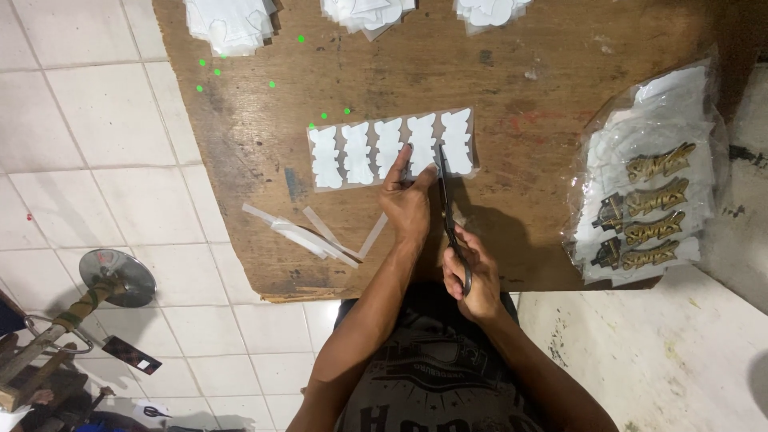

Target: Cutting printed labels from a sheet using scissors and organizing them on a table

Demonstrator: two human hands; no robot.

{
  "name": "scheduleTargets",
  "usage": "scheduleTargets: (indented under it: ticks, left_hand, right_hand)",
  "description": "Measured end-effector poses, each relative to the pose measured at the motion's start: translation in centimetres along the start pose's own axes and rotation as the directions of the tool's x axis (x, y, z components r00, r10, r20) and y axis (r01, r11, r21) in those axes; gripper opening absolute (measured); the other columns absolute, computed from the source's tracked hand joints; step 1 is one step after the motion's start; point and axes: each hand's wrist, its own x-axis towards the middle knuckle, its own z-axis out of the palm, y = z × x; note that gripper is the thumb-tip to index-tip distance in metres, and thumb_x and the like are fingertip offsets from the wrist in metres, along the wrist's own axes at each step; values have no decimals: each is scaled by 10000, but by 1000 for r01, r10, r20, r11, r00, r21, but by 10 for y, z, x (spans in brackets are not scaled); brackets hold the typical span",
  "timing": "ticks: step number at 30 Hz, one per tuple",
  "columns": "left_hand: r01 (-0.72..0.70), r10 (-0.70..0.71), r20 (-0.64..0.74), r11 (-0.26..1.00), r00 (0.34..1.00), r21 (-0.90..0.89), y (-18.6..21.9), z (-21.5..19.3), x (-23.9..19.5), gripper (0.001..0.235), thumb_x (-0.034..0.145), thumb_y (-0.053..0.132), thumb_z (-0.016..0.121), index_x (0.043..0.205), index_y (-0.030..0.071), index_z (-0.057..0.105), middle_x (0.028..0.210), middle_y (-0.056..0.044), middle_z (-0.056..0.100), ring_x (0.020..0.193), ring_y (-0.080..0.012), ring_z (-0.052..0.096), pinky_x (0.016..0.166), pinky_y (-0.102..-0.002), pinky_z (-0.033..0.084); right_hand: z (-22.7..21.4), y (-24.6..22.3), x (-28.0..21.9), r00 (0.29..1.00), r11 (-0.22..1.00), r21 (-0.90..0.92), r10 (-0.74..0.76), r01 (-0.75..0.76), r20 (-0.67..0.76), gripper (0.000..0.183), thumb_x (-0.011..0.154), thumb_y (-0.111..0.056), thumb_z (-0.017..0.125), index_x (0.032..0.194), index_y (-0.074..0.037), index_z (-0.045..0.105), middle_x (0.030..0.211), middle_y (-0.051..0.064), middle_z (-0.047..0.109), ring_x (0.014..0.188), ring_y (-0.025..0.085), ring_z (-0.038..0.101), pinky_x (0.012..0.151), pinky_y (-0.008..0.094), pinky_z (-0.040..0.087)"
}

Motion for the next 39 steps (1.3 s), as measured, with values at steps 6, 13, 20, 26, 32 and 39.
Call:
scheduleTargets:
  ticks: [6, 13, 20, 26, 32, 39]
  left_hand:
    - [8, -8, -15, 1000, 1000, 17, -2, 0, -3, 579, 748, -102, 787, 1304, -11, 653, 1256, -252, 659, 867, -145, 686, 689, -252, 648]
    - [22, -22, -26, 1000, 999, 6, 3, 2, -7, 569, 752, -99, 783, 1300, -6, 659, 1249, -248, 662, 782, -152, 714, 681, -271, 651]
    - [21, -21, -23, 1000, 1000, 20, 25, 12, -14, 562, 750, -94, 789, 1288, 23, 677, 1229, -236, 683, 757, -167, 727, 665, -271, 642]
    - [19, -18, -29, 999, 999, 32, 49, 10, -26, 582, 727, -101, 795, 1282, 31, 686, 1228, -213, 694, 713, -136, 718, 656, -275, 638]
    - [23, -22, -14, 1000, 1000, 7, 44, 6, -23, 589, 714, -95, 800, 1274, 60, 700, 1207, -177, 704, 716, -111, 710, 675, -268, 633]
    - [136, -132, 135, 990, 982, -26, 49, 23, -41, 494, 807, -10, 774, 1288, 76, 699, 1272, -181, 674, 927, -119, 642, 862, -333, 589]
  right_hand:
    - [7, -2, 8, 999, 998, 60, 28, -26, -27, 453, 978, -127, 651, 1387, -6, 498, 660, 106, 480, 353, 103, 421, 261, 204, 365]
    - [20, -11, 17, 999, 995, 95, 2, 2, -51, 449, 960, -127, 687, 1358, -4, 521, 634, 113, 483, 336, 108, 408, 252, 206, 344]
    - [31, -24, 27, 998, 998, 65, -10, 14, -56, 438, 959, -162, 695, 1341, -28, 527, 636, 82, 477, 346, 84, 405, 260, 192, 332]
    - [33, -32, 47, 998, 995, 91, -41, 45, -45, 419, 961, -177, 701, 1331, -57, 544, 627, 80, 476, 328, 84, 386, 260, 198, 318]
    - [31, -39, 40, 987, 988, -10, -157, 157, -38, 450, 937, -132, 715, 1353, -63, 558, 643, 100, 540, 350, 105, 466, 284, 215, 374]
    - [29, -66, 81, 850, 837, -272, -516, 475, -103, 763, 885, 52, 798, 1527, 53, 386, 918, 201, 662, 757, 241, 684, 666, 341, 663]
